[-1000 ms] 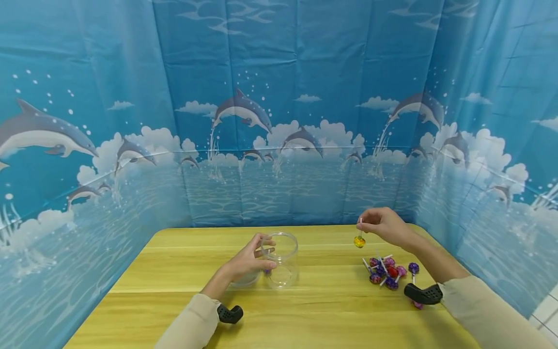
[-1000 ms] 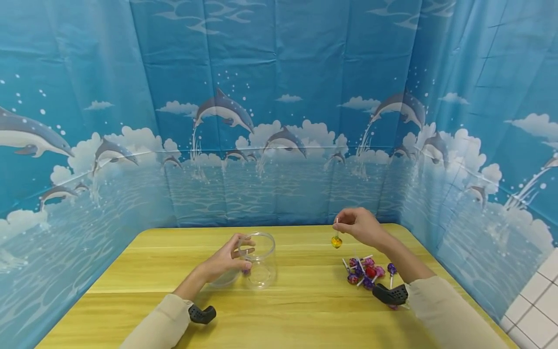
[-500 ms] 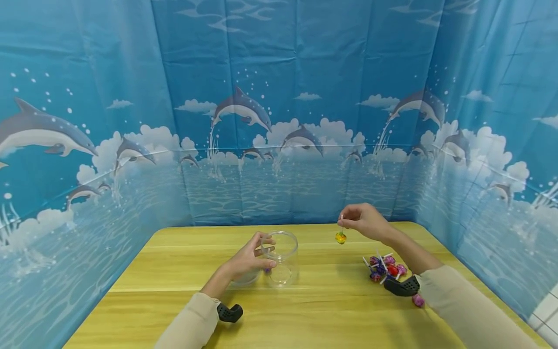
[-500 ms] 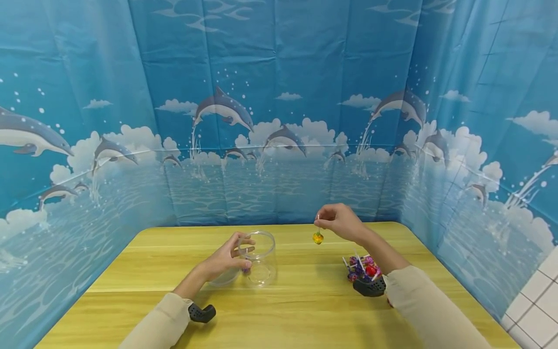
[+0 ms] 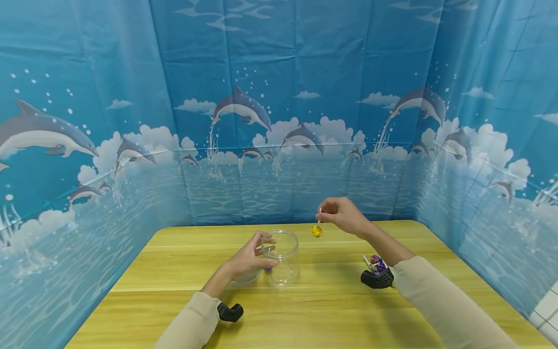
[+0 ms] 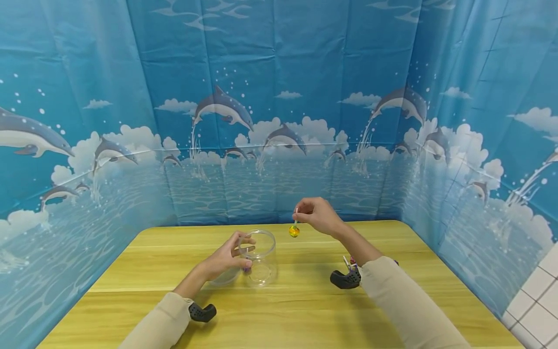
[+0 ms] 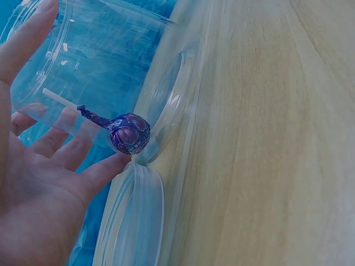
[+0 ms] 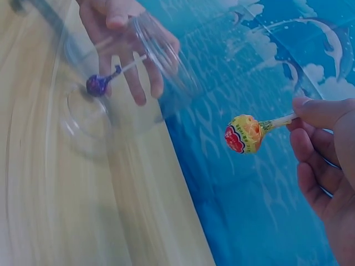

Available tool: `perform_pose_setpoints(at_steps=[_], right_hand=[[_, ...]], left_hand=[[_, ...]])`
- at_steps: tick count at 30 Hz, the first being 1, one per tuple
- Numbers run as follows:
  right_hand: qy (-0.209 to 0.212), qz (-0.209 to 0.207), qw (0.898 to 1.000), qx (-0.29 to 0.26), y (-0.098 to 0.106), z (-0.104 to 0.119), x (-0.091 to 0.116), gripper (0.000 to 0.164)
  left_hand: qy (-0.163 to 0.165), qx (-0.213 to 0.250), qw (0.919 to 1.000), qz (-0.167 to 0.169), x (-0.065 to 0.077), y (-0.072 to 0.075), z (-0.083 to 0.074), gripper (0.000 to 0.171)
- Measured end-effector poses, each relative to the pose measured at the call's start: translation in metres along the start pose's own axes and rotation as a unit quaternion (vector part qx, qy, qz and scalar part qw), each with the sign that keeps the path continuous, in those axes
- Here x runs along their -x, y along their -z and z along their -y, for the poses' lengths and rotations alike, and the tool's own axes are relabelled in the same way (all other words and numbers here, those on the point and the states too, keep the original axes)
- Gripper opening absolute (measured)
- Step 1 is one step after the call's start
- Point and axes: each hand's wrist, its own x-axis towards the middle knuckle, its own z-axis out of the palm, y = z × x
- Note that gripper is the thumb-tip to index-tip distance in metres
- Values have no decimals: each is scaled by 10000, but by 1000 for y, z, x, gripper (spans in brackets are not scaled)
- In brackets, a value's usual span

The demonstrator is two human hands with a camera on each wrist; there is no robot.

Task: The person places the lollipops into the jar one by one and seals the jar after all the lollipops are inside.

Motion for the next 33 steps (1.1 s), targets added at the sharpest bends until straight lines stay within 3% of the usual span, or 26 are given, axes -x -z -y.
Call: perform_pose_setpoints(at_steps=[10, 22, 33], right_hand=[[244, 8, 9993, -296, -28, 16, -21, 8], [396, 233, 9982, -372, -75, 17, -40, 7], [734, 611, 9954, 123, -104, 19, -53, 5]], left_hand=[[30, -22, 10000, -10, 0, 1, 0, 66], [39, -116, 9999, 11, -1, 0, -1, 68], [124, -210, 9997, -37, 1, 1, -3, 64]])
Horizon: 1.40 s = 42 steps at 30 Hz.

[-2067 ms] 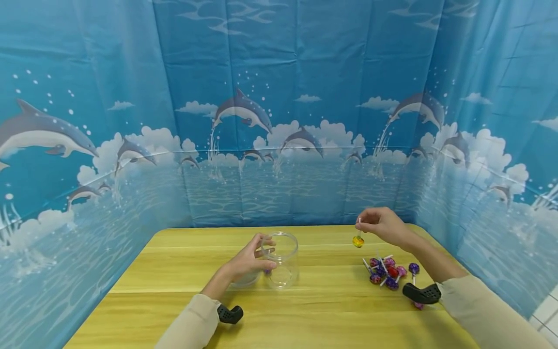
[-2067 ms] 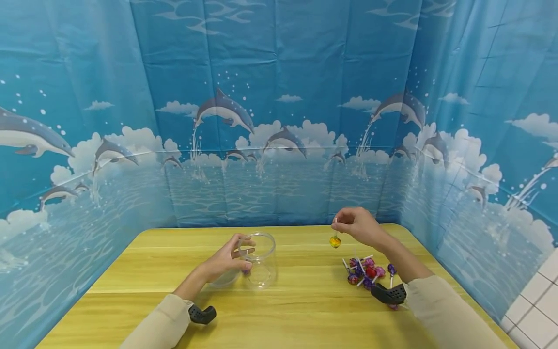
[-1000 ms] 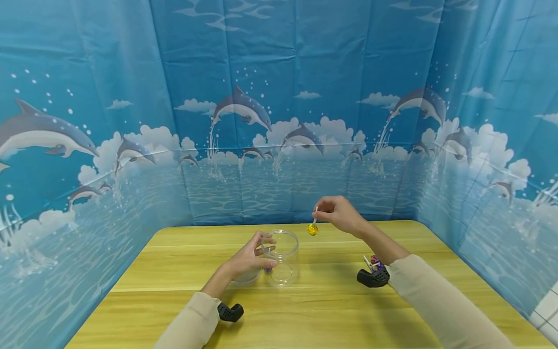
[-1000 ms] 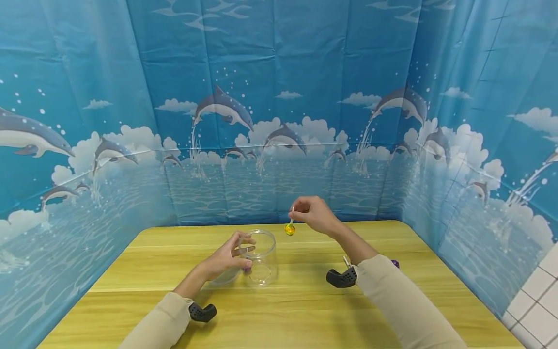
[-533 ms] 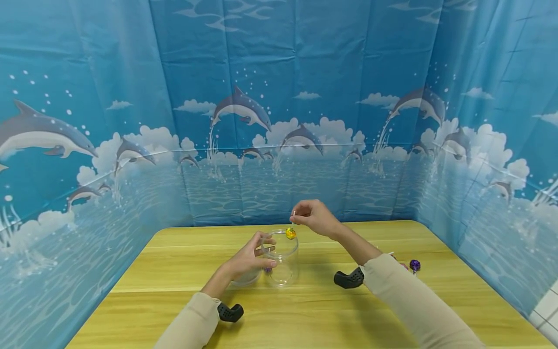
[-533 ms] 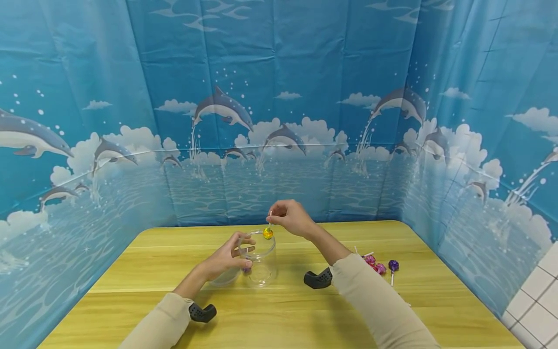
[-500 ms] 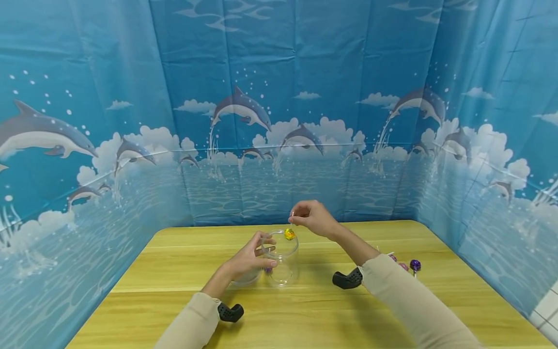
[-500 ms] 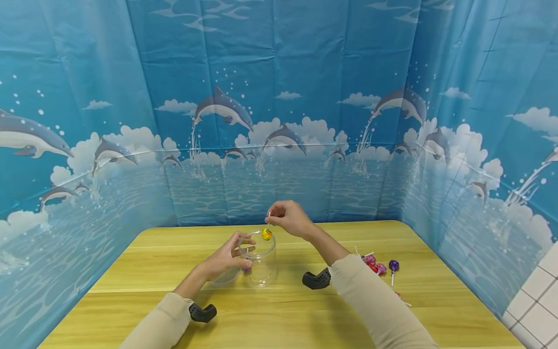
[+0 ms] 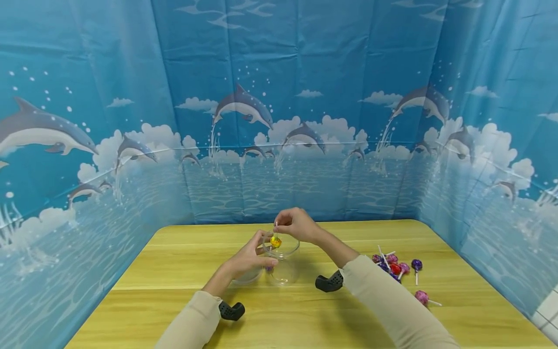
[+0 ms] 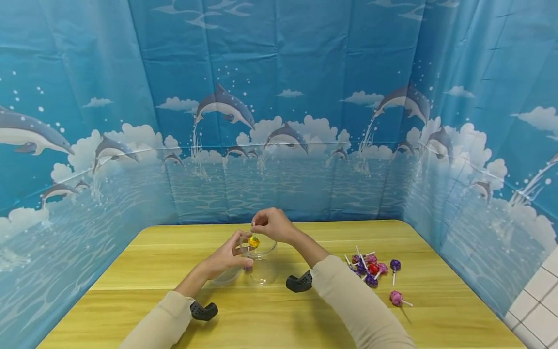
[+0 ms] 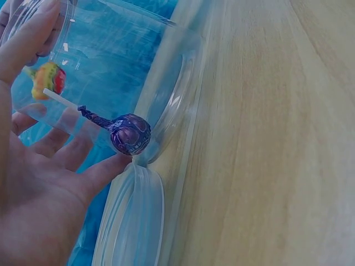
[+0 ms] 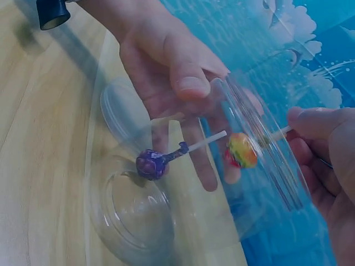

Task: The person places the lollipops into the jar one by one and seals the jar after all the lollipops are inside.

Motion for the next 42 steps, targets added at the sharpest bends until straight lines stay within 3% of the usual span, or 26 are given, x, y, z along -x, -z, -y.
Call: perform_pose_setpoints(at_steps=[10, 23, 34, 42], right_hand=[[340, 50, 9976, 608, -15, -4, -3, 4], [351, -22, 9977, 573, -17, -5, -1, 4], [512, -231, 9976, 400, -3, -3, 10, 14], [351, -222, 9982, 439, 11, -6, 20, 16]], left_hand=[[11, -15, 10000, 57, -1, 2, 2, 62], [-177, 67, 9997, 130, -2, 2, 4, 63], [-179, 96, 9997, 124, -3, 0, 4, 63], [-61, 123, 9999, 53, -3, -1, 3, 60]])
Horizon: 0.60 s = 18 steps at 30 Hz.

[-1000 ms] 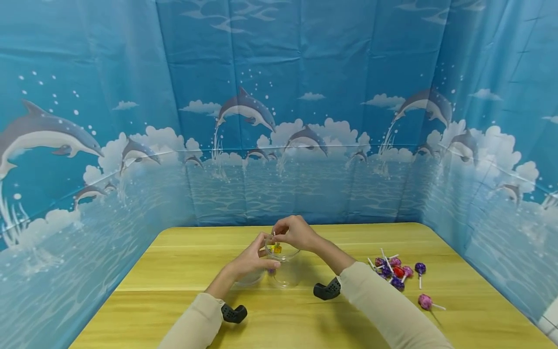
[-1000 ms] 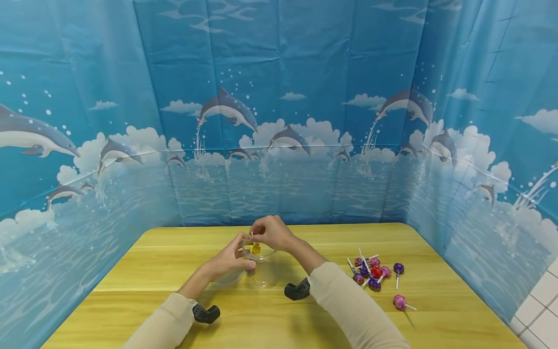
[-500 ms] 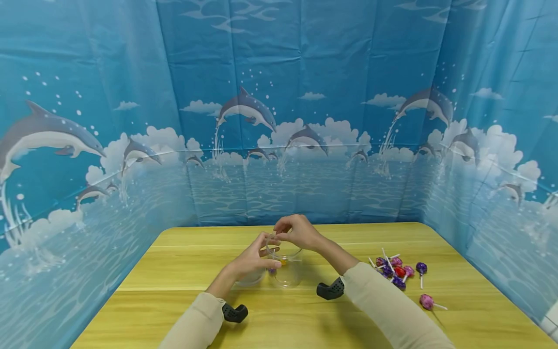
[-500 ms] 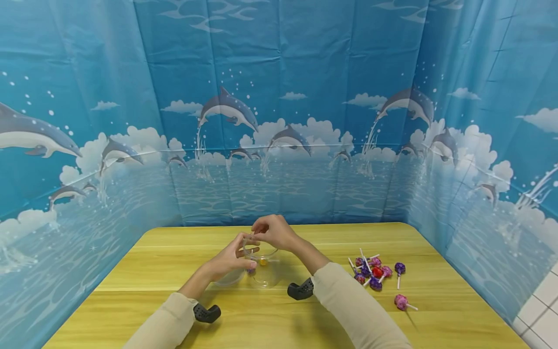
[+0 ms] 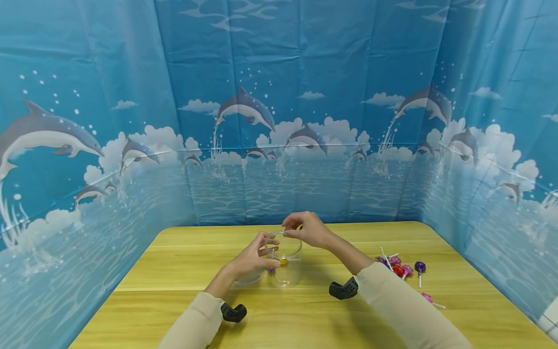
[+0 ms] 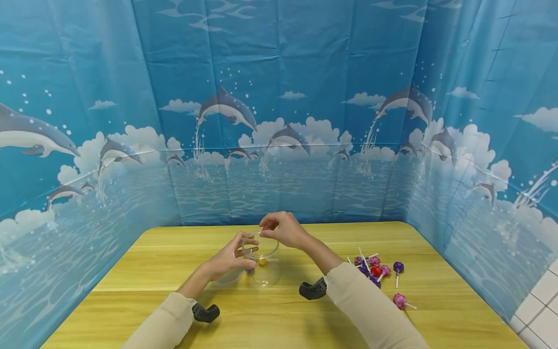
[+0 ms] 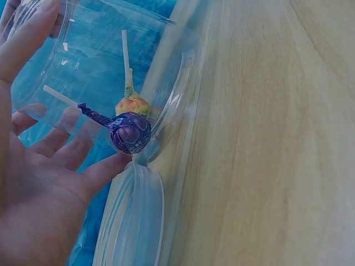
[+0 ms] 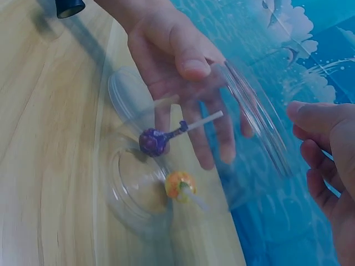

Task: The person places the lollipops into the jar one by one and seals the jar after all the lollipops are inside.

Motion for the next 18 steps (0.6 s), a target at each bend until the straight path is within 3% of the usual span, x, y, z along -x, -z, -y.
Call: perform_pose_setpoints(at_steps=[18], right_hand=[[-214, 29, 9998, 42, 41, 0, 39, 15]], left_hand=[[-33, -98, 9999, -38, -1, 1, 1, 60]])
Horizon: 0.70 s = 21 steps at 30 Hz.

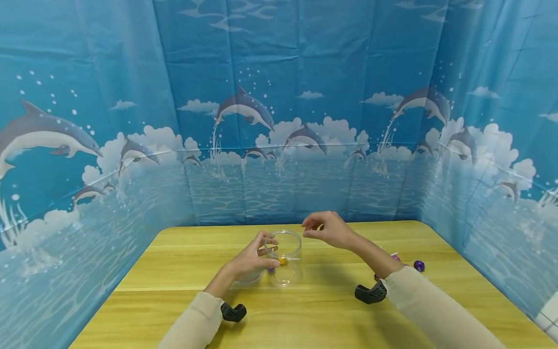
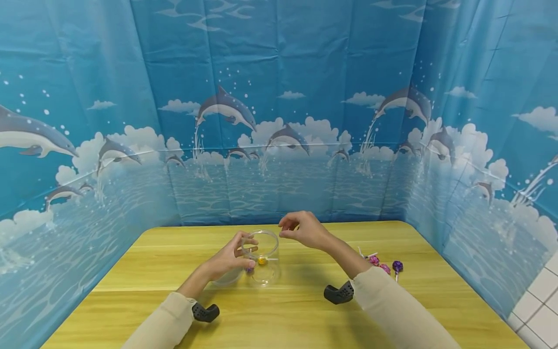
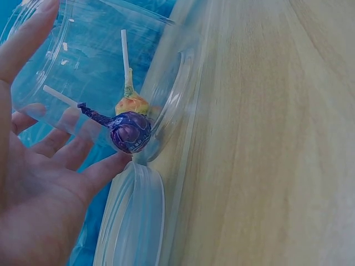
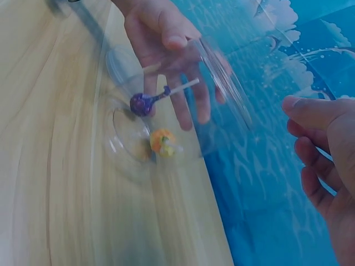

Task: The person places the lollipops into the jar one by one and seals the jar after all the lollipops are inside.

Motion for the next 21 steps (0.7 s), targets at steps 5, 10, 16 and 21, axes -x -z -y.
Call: perform_pose_setpoints(at_steps=[5, 10, 16, 21], right_hand=[[-88, 9, 9999, 58, 10, -7, 16, 16], [-250, -118, 9995, 132, 20, -15, 32, 16], [-441, -179, 9987, 205, 33, -21, 50, 17], [-615, -257, 9976, 178, 46, -23, 68, 17]], left_hand=[[18, 23, 10000, 71, 2, -1, 1, 67], [-8, 8, 10000, 83, 2, -2, 3, 65], [-49, 11, 10000, 43, 2, -1, 1, 61], [-36, 70, 9999, 69, 2, -2, -1, 59]])
